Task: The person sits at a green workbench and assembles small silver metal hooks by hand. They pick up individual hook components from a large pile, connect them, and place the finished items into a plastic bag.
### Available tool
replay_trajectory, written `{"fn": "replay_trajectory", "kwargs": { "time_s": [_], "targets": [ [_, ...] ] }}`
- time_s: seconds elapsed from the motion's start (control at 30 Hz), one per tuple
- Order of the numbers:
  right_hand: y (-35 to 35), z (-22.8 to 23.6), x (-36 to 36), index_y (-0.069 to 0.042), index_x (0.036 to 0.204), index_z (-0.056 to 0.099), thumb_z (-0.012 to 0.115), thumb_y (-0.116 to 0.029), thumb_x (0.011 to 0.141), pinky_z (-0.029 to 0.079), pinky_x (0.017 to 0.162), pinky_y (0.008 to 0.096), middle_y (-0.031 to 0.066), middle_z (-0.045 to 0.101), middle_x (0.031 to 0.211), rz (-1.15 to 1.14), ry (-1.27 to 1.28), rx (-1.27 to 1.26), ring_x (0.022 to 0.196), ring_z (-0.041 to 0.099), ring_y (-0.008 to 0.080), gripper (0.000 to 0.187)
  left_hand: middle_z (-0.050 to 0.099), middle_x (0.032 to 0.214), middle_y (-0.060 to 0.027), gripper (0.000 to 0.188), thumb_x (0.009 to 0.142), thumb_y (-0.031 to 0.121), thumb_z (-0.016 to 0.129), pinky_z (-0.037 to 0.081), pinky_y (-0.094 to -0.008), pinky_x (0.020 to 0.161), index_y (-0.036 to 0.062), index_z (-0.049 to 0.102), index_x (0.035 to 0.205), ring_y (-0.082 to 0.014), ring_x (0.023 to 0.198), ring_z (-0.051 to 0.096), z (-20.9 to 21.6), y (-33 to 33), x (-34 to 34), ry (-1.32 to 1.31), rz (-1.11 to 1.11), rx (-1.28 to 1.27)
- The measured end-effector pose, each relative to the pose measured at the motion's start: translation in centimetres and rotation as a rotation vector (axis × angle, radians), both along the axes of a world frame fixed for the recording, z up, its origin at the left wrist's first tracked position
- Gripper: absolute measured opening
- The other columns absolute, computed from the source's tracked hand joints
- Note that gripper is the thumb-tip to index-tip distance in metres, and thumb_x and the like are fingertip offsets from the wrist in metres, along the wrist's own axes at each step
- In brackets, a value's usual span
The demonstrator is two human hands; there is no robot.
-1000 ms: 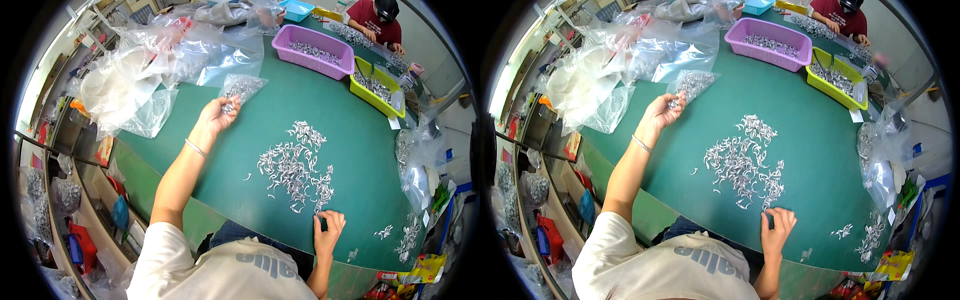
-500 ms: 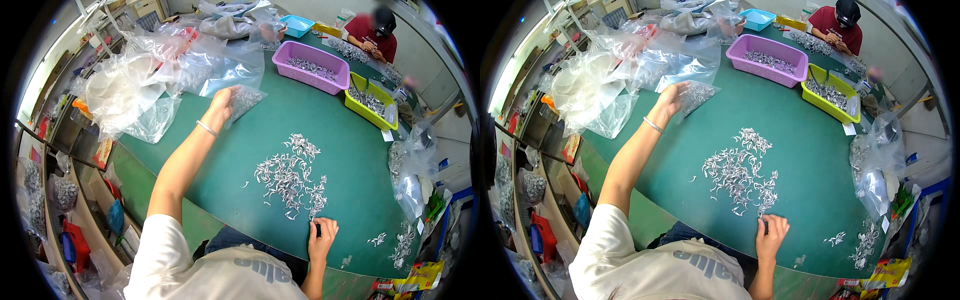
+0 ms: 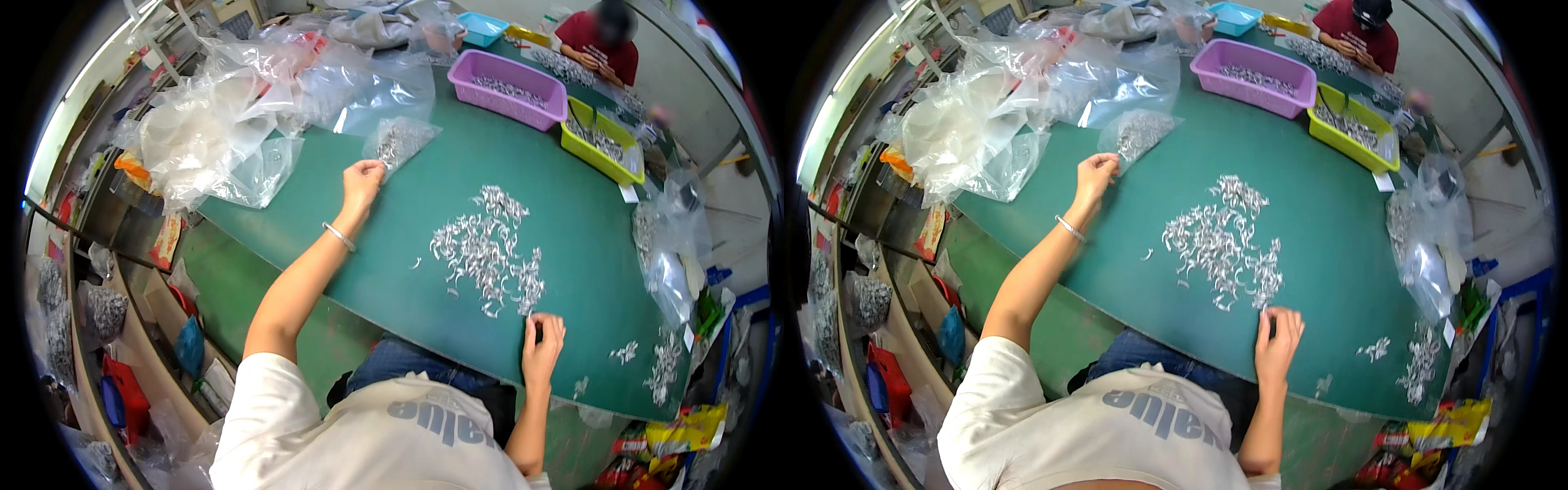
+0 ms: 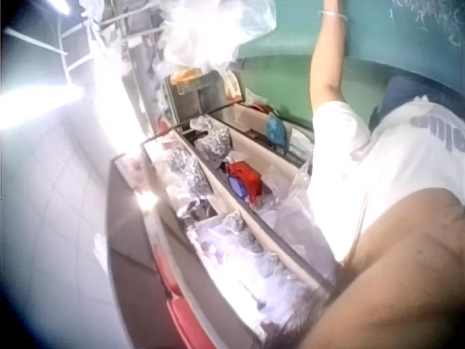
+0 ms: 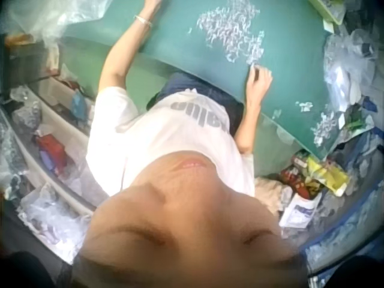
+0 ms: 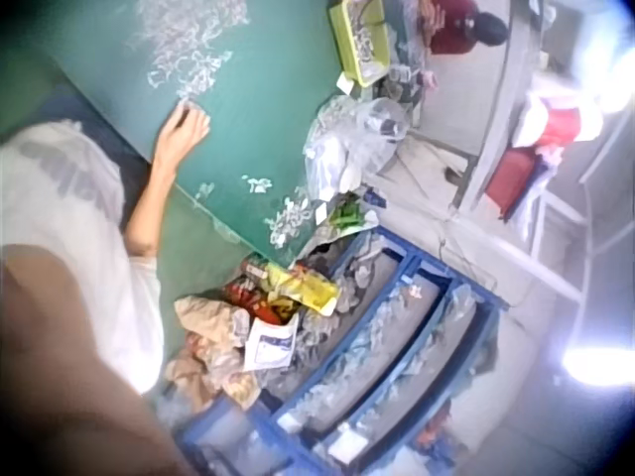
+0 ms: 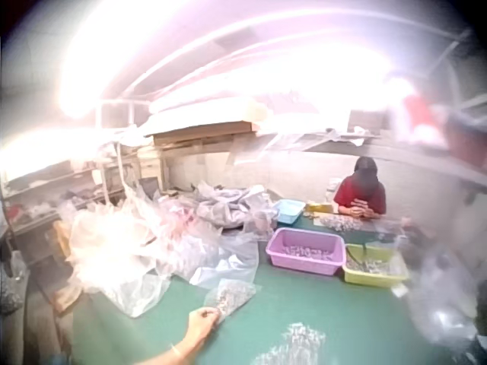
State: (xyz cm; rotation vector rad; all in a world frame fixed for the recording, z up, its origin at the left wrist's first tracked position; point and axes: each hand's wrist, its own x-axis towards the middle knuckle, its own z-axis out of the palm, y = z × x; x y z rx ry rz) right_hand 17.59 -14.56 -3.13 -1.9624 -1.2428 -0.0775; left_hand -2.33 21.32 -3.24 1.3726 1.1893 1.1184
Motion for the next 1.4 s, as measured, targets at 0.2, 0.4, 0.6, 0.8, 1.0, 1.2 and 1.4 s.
{"fn": "replay_trajectory", "kwargs": {
  "time_s": [0.2,0.4,0.6,0.8,1.0,1.2,1.4],
  "targets": [
    [0.2,0.0,0.1,0.001,0.079,0.058,0.062,0.001,0.077,0.043,0.069,0.0328,0.0111,0.06,0.082,-0.039,0.133,0.076,0.073,0.054,0.0247,0.005,0.056,0.076,-0.0033,0.031,0.071,0.012,0.072,0.045,-0.0259,0.061,0.0007,0.062,0.098,-0.0109,0.067,0.051,-1.6,0.4,-0.9,0.497,0.025,0.408],
    [-0.9,1.5,-1.1,0.003,0.085,0.061,0.062,0.004,0.079,0.043,0.07,0.0236,0.0046,0.059,0.083,-0.078,0.499,0.214,0.075,0.053,0.0117,0.006,0.054,0.084,-0.0068,0.031,0.073,0.005,0.067,0.045,-0.0296,0.067,0.0039,0.059,0.102,-0.0161,0.074,0.052,2.2,-7.9,0.7,0.188,-0.19,0.512],
    [-1.7,4.4,-4.4,0.004,0.09,0.062,0.063,0.008,0.075,0.042,0.072,0.0229,0.0062,0.059,0.084,0.109,0.701,0.292,0.079,0.051,0.0114,0.016,0.055,0.09,-0.0012,0.035,0.082,-0.001,0.06,0.044,-0.0205,0.073,0.0008,0.053,0.116,-0.0069,0.083,0.052,5.1,-21.5,0.7,-0.225,-0.966,-0.121],
    [-2.4,5.9,-6.3,0.003,0.094,0.061,0.066,0.008,0.073,0.044,0.069,0.0231,0.0052,0.06,0.082,0.166,0.657,0.124,0.075,0.055,0.0108,0.022,0.055,0.089,-0.0023,0.03,0.084,0.001,0.06,0.045,-0.0205,0.071,-0.0026,0.053,0.114,-0.0062,0.08,0.053,4.3,-25.0,1.8,-0.325,-1.086,-0.398],
    [-2.9,4.4,-6.0,0.004,0.098,0.058,0.064,0.005,0.077,0.045,0.068,0.0231,0.0045,0.062,0.082,0.191,0.993,0.119,0.076,0.057,0.0095,0.021,0.057,0.083,-0.0018,0.011,0.088,0.01,0.058,0.043,-0.0215,0.066,-0.0005,0.059,0.092,-0.0061,0.072,0.051,3.0,-25.3,2.5,-0.297,-1.108,-0.687],
    [-2.1,2.3,-3.0,0.003,0.088,0.061,0.062,-0.001,0.082,0.042,0.063,0.0201,0.0034,0.06,0.078,0.01,0.941,0.074,0.069,0.054,0.007,0.008,0.059,0.086,-0.0052,0.016,0.091,0.016,0.053,0.046,-0.0253,0.069,0.0012,0.059,0.09,-0.0104,0.076,0.054,2.0,-25.7,3.6,-0.61,-0.962,-1.264],
    [1.0,1.0,0.8,-0.002,0.085,0.062,0.066,-0.003,0.075,0.039,0.07,0.033,0.0087,0.059,0.083,-0.189,0.011,-0.111,0.077,0.052,0.0249,0.011,0.06,0.093,-0.0088,0.01,0.088,0.006,0.054,0.047,-0.0262,0.075,-0.001,0.058,0.095,-0.0131,0.083,0.056,2.4,-25.0,4.2,-0.569,-0.942,-1.184]
  ]
}}
